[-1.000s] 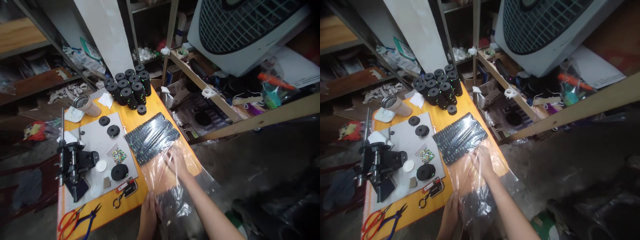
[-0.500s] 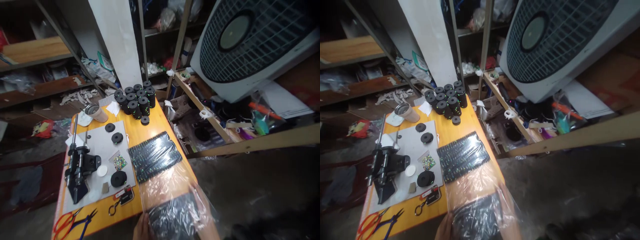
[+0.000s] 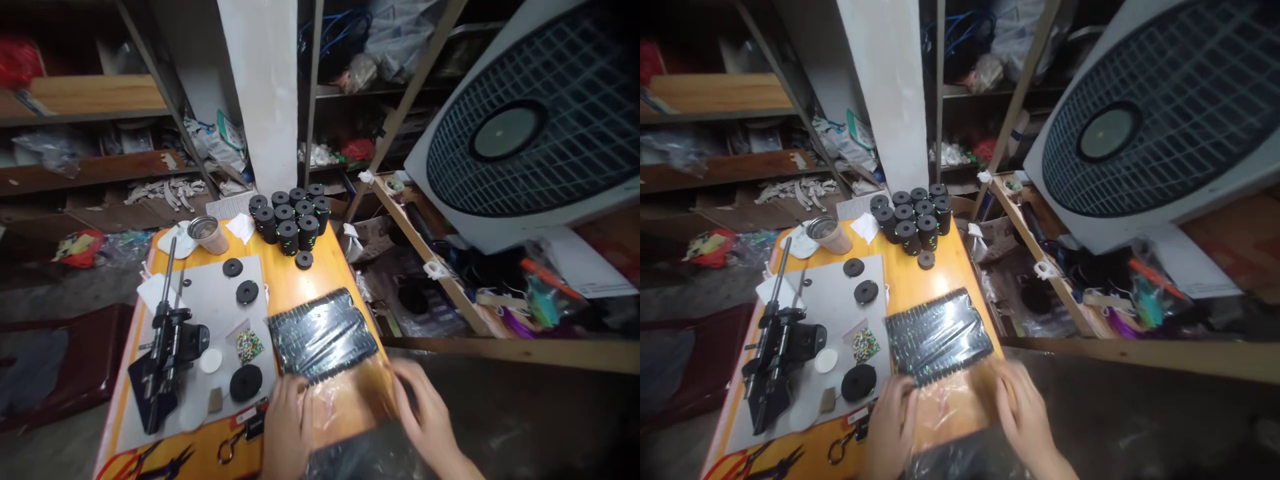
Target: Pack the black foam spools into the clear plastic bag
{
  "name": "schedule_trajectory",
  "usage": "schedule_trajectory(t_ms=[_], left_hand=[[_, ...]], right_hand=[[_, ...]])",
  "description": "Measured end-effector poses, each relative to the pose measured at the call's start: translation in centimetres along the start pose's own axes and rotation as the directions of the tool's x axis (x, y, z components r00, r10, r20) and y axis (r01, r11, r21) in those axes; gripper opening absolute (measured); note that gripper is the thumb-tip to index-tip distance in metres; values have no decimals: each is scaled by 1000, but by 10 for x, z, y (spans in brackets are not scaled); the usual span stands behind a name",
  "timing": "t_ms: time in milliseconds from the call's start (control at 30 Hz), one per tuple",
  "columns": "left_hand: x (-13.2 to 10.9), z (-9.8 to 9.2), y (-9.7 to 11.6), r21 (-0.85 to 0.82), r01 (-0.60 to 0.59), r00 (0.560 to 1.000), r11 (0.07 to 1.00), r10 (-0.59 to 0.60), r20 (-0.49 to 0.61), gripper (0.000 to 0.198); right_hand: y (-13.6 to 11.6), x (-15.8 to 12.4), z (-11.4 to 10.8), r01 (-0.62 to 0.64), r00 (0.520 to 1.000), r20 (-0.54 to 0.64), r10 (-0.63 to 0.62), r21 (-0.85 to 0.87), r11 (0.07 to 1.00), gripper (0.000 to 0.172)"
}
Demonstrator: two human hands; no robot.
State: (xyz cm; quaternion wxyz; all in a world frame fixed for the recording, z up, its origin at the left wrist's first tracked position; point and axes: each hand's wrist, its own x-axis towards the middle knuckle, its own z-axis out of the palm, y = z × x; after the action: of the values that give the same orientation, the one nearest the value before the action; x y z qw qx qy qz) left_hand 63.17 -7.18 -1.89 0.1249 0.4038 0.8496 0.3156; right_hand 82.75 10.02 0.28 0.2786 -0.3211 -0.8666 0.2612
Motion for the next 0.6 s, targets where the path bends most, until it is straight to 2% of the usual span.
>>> schedule_trajectory(t_ms=[67,133,200,267,333,400,533,600], left_hand=[[44,4,6,15,-116,992,993,115,48,26],[78,13,6,62,-195,978,979,189,84,31],[98,24,2,101,-231,966,968,216,144,37],[106,34,-3,137,-253,956,958,226,188,42],[107,41,-9,169,-276,947,946,237,217,47],[106,45,-13,188,-294,939,937,247,239,50],[105,46,-18,196,-317,925,928,257,280,49],[105,47,-20,187,-325,919,927,263,295,49]], right_hand=[[-4,81,38,-96,992,77,96,-8,995,32],[-4,151,82,-165,969,181,169,-36,986,41],[2,204,126,-237,936,250,250,-79,968,54],[9,237,164,-276,926,234,298,-121,953,69],[14,254,192,-316,920,191,343,-159,935,78],[14,260,212,-349,915,144,378,-191,918,80],[4,258,230,-351,923,74,377,-237,906,65],[1,253,233,-315,935,81,344,-249,916,55]])
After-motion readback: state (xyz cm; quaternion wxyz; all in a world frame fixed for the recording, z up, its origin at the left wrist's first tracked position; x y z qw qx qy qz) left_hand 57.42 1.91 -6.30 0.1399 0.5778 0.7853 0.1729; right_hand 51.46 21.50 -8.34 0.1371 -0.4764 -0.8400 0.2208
